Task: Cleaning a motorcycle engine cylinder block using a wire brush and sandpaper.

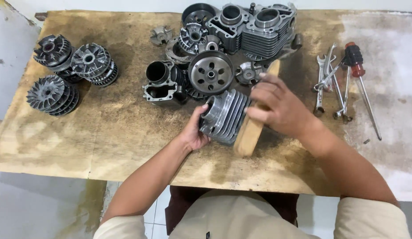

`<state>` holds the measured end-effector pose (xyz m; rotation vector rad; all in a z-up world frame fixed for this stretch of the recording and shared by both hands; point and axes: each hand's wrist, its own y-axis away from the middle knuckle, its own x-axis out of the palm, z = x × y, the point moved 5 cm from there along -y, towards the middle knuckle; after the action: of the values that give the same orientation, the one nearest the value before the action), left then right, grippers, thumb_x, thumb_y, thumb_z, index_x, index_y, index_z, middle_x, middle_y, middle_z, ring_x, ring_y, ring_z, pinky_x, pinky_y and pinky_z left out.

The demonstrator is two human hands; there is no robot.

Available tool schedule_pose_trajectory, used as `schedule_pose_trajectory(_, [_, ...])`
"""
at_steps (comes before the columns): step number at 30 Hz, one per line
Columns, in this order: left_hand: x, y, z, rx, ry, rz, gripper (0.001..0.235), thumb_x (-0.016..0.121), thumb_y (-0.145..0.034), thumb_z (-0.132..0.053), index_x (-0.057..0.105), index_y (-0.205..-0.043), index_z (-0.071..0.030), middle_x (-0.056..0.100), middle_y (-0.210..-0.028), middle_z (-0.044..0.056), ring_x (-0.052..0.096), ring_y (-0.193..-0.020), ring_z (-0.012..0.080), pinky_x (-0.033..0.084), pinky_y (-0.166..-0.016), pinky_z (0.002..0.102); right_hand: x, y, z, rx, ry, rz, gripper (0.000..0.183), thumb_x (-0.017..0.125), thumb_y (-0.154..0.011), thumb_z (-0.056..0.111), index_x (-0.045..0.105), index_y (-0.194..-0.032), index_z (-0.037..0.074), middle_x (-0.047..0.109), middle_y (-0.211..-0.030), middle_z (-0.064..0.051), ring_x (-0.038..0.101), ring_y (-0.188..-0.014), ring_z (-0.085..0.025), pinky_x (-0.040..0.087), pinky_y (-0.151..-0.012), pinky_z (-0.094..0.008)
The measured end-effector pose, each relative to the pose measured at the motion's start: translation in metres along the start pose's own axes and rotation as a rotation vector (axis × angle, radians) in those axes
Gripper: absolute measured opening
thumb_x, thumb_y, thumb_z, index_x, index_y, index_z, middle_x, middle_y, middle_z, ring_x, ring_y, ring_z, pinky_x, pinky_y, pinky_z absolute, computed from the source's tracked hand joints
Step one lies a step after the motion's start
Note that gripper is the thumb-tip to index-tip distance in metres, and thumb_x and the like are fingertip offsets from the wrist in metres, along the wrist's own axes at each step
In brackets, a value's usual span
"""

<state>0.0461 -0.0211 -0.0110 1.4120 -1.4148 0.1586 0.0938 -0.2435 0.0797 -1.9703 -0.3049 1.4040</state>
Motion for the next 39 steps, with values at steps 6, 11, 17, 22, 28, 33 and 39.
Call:
schedule_pose_trajectory(6, [0.001,0.004,0.001,0.010,0.003,0.007,0.058,0.077,-0.082,-0.046,0.065,-0.114,0.001,0.074,-0.106,0.024,0.075,-0.095,0.0367,0.063,-0.084,0.056,-0.008,-0.006,-0.034,0.152,-0.029,-0.144,0.015,0.055,-0.107,0.026,0.052,-0.122,0.024,0.053,-0.120,-0.011,0.054,-0.117,-0.035,0.045,-0.110,-0.060])
schedule_pose_trajectory(11, [-0.001,0.000,0.001,0.002,-0.002,0.014,0.060,0.077,-0.081,-0.047,0.065,-0.115,0.001,0.074,-0.106,0.023,0.075,-0.096,0.0366,0.061,-0.086,0.059,-0.008,-0.014,-0.029,0.097,0.055,-0.072,0.015,0.047,-0.109,0.029,0.055,-0.122,0.026,0.054,-0.119,-0.009,0.056,-0.115,-0.030,0.046,-0.106,-0.058])
schedule_pose_trajectory(17, [0.002,0.000,-0.002,0.008,-0.010,0.037,0.061,0.075,-0.082,-0.048,0.065,-0.117,0.002,0.074,-0.108,0.023,0.075,-0.098,0.0368,0.061,-0.086,0.060,-0.016,-0.019,-0.014,0.100,0.024,-0.068,0.023,0.039,-0.110,0.030,0.057,-0.123,0.024,0.055,-0.122,-0.012,0.056,-0.117,-0.034,0.042,-0.100,-0.057])
schedule_pose_trajectory(22, [-0.002,0.000,0.001,-0.027,-0.048,0.049,0.063,0.075,-0.082,-0.051,0.064,-0.116,0.000,0.075,-0.106,0.021,0.076,-0.093,0.0347,0.064,-0.078,0.058,0.002,-0.004,-0.047,0.095,0.121,-0.057,0.016,0.049,-0.108,0.022,0.065,-0.112,0.019,0.056,-0.119,-0.013,0.055,-0.119,-0.033,0.043,-0.107,-0.058])
schedule_pose_trajectory(28, [-0.011,-0.009,0.003,-0.030,-0.032,0.038,0.061,0.076,-0.082,-0.050,0.064,-0.115,0.000,0.074,-0.106,0.022,0.076,-0.094,0.0361,0.062,-0.080,0.060,0.001,-0.008,-0.020,0.042,-0.042,-0.083,0.022,0.047,-0.108,0.023,0.056,-0.127,0.030,0.055,-0.120,-0.010,0.057,-0.117,-0.033,0.044,-0.111,-0.061])
schedule_pose_trajectory(33, [0.018,0.018,-0.005,-0.034,-0.053,0.046,0.061,0.075,-0.082,-0.050,0.063,-0.114,0.000,0.074,-0.105,0.020,0.076,-0.093,0.0332,0.063,-0.080,0.057,-0.012,-0.027,-0.033,0.145,0.002,-0.087,0.016,0.045,-0.109,0.015,0.052,-0.121,0.023,0.054,-0.119,-0.013,0.057,-0.116,-0.034,0.046,-0.108,-0.060])
schedule_pose_trajectory(39, [-0.015,-0.010,0.004,-0.022,-0.045,0.037,0.063,0.075,-0.082,-0.050,0.064,-0.118,0.000,0.074,-0.110,0.021,0.075,-0.099,0.0355,0.060,-0.086,0.062,0.004,-0.018,-0.047,0.133,0.035,-0.058,0.012,0.050,-0.109,0.007,0.055,-0.116,0.015,0.056,-0.120,-0.016,0.057,-0.123,-0.037,0.042,-0.118,-0.058])
